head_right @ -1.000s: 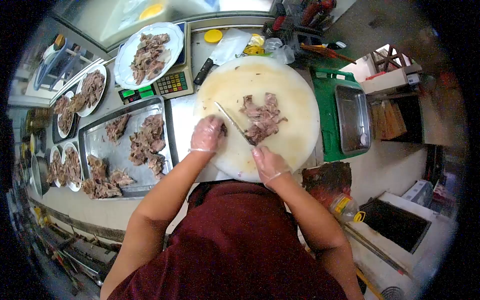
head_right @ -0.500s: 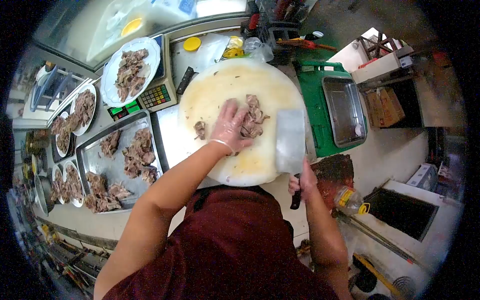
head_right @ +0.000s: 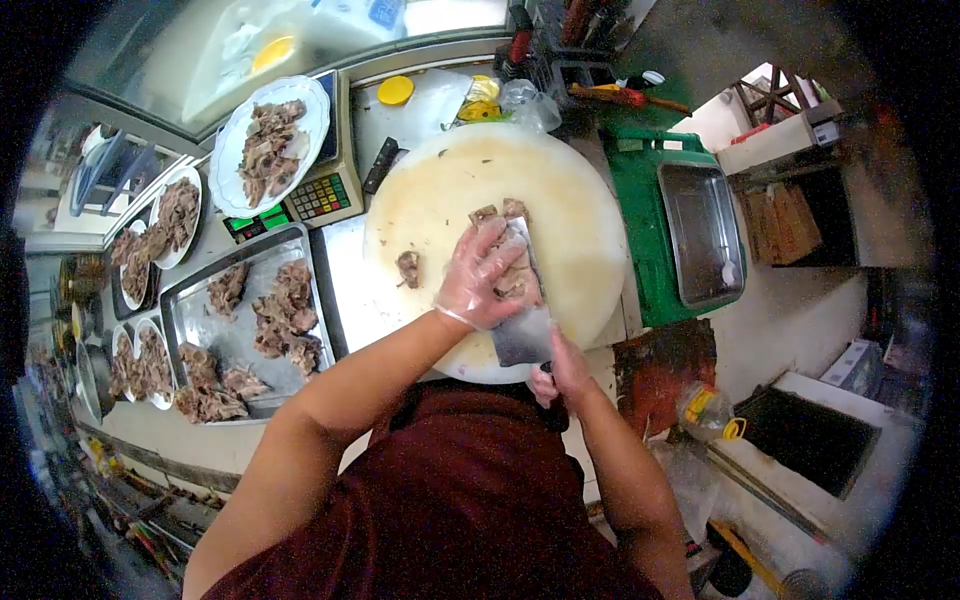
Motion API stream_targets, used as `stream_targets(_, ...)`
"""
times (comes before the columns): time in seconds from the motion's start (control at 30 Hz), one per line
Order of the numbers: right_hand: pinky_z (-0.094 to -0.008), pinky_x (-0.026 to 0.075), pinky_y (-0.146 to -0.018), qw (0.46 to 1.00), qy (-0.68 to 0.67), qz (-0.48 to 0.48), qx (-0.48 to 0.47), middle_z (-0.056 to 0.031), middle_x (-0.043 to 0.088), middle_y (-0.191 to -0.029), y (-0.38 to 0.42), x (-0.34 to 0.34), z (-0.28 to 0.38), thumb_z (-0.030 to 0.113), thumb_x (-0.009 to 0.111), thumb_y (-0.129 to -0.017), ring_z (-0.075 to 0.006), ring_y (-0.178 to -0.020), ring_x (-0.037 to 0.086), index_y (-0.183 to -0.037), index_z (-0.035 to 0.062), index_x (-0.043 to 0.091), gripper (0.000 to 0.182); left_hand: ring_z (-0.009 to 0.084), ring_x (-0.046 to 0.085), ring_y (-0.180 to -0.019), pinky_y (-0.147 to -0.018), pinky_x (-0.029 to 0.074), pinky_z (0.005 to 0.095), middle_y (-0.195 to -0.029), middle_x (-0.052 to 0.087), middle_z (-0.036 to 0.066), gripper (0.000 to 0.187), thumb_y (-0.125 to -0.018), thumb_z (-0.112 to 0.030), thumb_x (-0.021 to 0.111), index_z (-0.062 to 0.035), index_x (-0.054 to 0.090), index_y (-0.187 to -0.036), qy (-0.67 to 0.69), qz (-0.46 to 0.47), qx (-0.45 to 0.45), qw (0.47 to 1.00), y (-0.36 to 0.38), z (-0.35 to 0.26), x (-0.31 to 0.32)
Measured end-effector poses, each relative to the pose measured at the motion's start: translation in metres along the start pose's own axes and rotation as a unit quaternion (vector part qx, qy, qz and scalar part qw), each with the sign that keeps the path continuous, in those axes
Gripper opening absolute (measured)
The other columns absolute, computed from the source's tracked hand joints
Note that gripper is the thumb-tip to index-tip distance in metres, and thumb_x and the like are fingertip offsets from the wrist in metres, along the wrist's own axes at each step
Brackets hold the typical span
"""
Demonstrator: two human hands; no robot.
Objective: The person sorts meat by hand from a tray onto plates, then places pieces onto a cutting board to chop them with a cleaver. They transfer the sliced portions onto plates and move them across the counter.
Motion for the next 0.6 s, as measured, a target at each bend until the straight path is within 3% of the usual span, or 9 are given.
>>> stream_targets(0.13,-0.0335,0.031,-0.038,0.999,-0.012,-0.019,0.046,-0.0012,0.028,-0.041,0.004,-0.009,-0.001,0.08,0.018,-0.089,-0.0181,-0.033,0.03,-0.052,0.0135,0.036,0.079,0.0439,0.046,-0.125,-0.109,0.033,0.0578,-0.137,0.047,0.021,0.075,-0.057,-0.033,0.087,-0.0131,0.06,-0.124,0.019,-0.028,0.011,0.999,-0.011,-0.004,-0.009)
stream_targets(0.23,-0.0332,0.03,-0.039,0.999,-0.003,0.026,0.041,-0.0009,0.027,-0.041,0.017,0.003,0.012,0.081,0.017,-0.088,-0.0182,-0.033,0.029,-0.051,0.0142,0.034,0.079,0.0436,0.046,-0.124,-0.109,0.034,0.0569,-0.136,0.048,0.02,0.073,-0.056,-0.031,0.087,-0.0138,0.061,-0.122,0.014,-0.031,-0.002,0.999,-0.025,-0.007,-0.024)
stream_targets(0.3,-0.0348,0.03,-0.039,0.997,-0.051,0.026,0.042,-0.001,0.031,-0.045,0.024,0.014,0.028,0.073,0.023,-0.094,-0.0177,-0.034,0.029,-0.076,0.008,0.049,0.072,0.0438,0.046,-0.124,-0.109,0.034,0.0562,-0.135,0.048,0.02,0.073,-0.056,-0.031,0.087,-0.0139,0.061,-0.122,0.014,-0.035,-0.011,0.999,-0.038,-0.005,-0.042)
stream_targets(0.33,-0.0348,0.03,-0.039,0.998,-0.046,-0.018,0.051,-0.0004,0.031,-0.045,0.026,0.016,0.037,0.074,0.023,-0.094,-0.0175,-0.034,0.029,-0.078,0.0086,0.05,0.072,0.044,0.046,-0.123,-0.108,0.035,0.0556,-0.134,0.049,0.02,0.073,-0.056,-0.03,0.086,-0.0139,0.061,-0.122,0.02,-0.032,-0.02,0.999,-0.042,-0.001,-0.053)
stream_targets(0.5,-0.0345,0.03,-0.039,0.999,-0.009,-0.012,0.04,0.0008,0.032,-0.046,0.014,0.083,0.1,0.073,0.023,-0.094,-0.0164,-0.034,0.029,-0.076,0.0105,0.05,0.071,0.0437,0.047,-0.122,-0.106,0.038,0.0538,-0.131,0.051,0.02,0.071,-0.055,-0.031,0.085,-0.0151,0.061,-0.121,-0.031,-0.087,-0.016,0.996,-0.063,0.034,-0.139)
stream_targets(0.6,-0.0333,0.03,-0.039,0.996,0.06,0.07,0.011,0.0014,0.031,-0.047,-0.011,0.149,0.143,0.075,0.022,-0.092,-0.0153,-0.034,0.029,-0.071,0.0114,0.047,0.072,0.0433,0.051,-0.117,-0.103,0.042,0.0497,-0.13,0.053,0.019,0.069,-0.055,-0.03,0.085,-0.0143,0.063,-0.119,-0.106,-0.116,-0.031,0.987,-0.066,0.077,-0.205)
Point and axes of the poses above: each hand's wrist, its own y-axis away from the middle knuckle, its own x-axis out of the palm, z = x × y, the point moved 10 cm from there along -y, towards the middle knuckle
